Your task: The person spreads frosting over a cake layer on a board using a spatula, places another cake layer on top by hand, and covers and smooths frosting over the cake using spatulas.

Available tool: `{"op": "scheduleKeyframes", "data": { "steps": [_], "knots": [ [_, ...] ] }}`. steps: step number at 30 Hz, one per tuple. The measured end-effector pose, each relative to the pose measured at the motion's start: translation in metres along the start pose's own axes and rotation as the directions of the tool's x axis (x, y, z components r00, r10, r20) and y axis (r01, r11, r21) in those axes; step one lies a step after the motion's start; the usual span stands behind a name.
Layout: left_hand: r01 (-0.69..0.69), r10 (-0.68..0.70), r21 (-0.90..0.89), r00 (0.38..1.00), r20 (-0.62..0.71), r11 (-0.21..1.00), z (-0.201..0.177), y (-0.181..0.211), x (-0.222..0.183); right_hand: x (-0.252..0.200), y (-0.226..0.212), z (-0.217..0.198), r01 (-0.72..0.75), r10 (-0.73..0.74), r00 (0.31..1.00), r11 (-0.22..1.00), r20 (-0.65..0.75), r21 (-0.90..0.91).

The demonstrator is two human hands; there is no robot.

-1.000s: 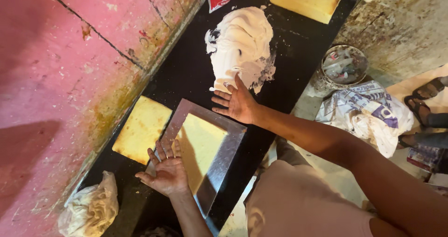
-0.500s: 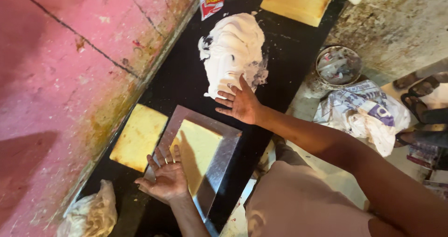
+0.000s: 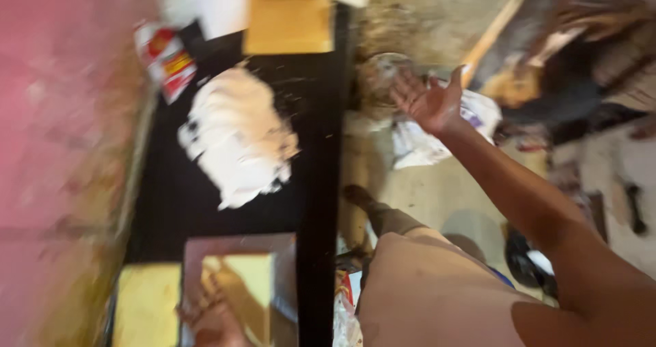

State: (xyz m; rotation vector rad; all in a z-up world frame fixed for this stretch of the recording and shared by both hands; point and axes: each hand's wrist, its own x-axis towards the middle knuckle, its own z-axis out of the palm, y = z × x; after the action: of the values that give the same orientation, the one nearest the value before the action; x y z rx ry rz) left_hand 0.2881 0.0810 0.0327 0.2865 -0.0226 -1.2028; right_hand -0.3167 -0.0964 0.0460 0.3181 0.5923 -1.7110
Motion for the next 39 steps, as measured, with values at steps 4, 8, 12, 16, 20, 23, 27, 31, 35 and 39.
{"op": "scheduleKeyframes", "data": {
  "steps": [4, 8, 12, 16, 20, 23, 27, 31, 35, 39],
  "knots": [
    [0.069, -0.068, 0.034, 0.997, -0.018, 0.997, -0.017, -0.017, 0.018, -0.001, -0.133, -0.077, 0.342, -0.344, 0.938, 0.939, 0.054, 0.043],
    [0.062, -0.06, 0.072, 0.998, -0.025, 0.995, -0.022, -0.052, 0.058, -0.023, -0.219, -0.159, 0.56, -0.553, 0.824, 0.828, -0.125, 0.033],
    [0.035, -0.037, 0.138, 0.999, 0.01, 0.99, -0.02, -0.039, 0.084, -0.033, -0.232, -0.18, 0.586, -0.592, 0.751, 0.802, -0.291, -0.12],
    [-0.013, 0.006, 0.183, 0.999, 0.038, 0.983, -0.025, 0.02, 0.096, -0.01, -0.178, -0.179, 0.37, -0.426, 0.9, 0.857, -0.089, -0.36],
    [-0.107, 0.092, 0.232, 0.993, 0.071, 0.967, -0.04, 0.043, 0.093, 0.032, -0.057, -0.157, 0.344, -0.278, 0.917, 0.191, 0.285, -0.919],
    [-0.185, 0.182, 0.381, 0.982, 0.044, 0.906, -0.037, 0.053, 0.058, 0.056, 0.04, -0.09, 0.687, -0.038, 0.663, -0.365, 0.747, -0.629],
    [-0.276, 0.269, -0.058, 0.957, -0.109, 0.959, -0.006, 0.042, 0.016, 0.057, 0.149, 0.028, 0.497, 0.149, 0.858, -0.477, 0.491, -0.725],
    [-0.328, 0.342, 0.157, 0.936, -0.079, 0.932, -0.005, 0.041, -0.013, 0.098, 0.199, 0.064, 0.728, 0.384, 0.668, -0.512, 0.637, -0.456],
    [-0.426, 0.441, 0.211, 0.897, -0.024, 0.88, -0.022, 0.037, -0.039, 0.138, 0.204, 0.064, 0.821, 0.681, 0.518, -0.566, 0.517, -0.078],
    [-0.315, 0.52, 0.659, 0.843, -0.137, 0.683, 0.003, 0.002, -0.045, 0.15, 0.19, 0.07, 0.831, 0.791, 0.495, -0.552, 0.359, 0.07]
  ]
}}
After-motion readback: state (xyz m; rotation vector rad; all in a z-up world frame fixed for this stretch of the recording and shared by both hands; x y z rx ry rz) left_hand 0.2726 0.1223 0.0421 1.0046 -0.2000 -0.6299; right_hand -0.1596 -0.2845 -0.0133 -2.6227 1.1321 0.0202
